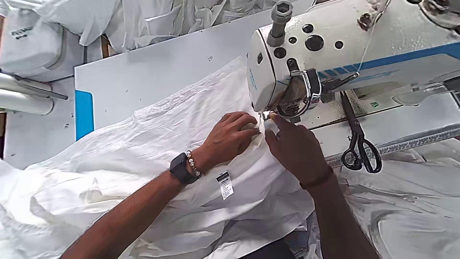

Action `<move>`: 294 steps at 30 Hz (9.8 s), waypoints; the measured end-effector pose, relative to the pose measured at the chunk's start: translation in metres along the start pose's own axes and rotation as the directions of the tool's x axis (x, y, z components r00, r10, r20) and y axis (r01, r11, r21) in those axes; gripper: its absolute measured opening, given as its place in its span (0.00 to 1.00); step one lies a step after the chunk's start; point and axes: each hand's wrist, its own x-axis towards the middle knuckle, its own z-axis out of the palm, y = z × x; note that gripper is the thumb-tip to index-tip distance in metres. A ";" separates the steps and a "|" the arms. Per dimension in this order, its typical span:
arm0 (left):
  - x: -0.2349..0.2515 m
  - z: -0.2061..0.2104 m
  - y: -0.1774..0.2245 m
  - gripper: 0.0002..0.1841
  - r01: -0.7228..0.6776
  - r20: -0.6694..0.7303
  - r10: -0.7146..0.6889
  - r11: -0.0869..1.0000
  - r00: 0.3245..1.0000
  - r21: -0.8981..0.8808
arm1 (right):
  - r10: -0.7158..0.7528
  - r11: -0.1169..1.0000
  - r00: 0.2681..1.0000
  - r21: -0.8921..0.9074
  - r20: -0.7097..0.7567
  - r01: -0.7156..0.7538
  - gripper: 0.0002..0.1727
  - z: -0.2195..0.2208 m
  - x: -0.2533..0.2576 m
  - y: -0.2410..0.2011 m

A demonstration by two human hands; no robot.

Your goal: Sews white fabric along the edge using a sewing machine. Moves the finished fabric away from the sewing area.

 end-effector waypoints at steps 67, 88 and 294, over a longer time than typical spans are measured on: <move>-0.017 0.019 0.028 0.21 0.030 0.003 -0.030 0.999 1.000 0.043 | 0.101 0.986 0.955 0.152 -0.277 -0.060 0.15 0.036 -0.054 0.030; -0.016 0.017 0.031 0.19 0.031 -0.020 -0.030 0.997 0.999 0.070 | -0.241 0.970 0.892 -0.125 -0.383 0.208 0.15 0.066 -0.067 0.026; -0.015 0.032 0.039 0.24 0.307 -0.090 -0.294 0.925 0.952 0.223 | 0.114 0.937 0.963 0.349 -0.246 -0.022 0.23 0.056 -0.070 -0.012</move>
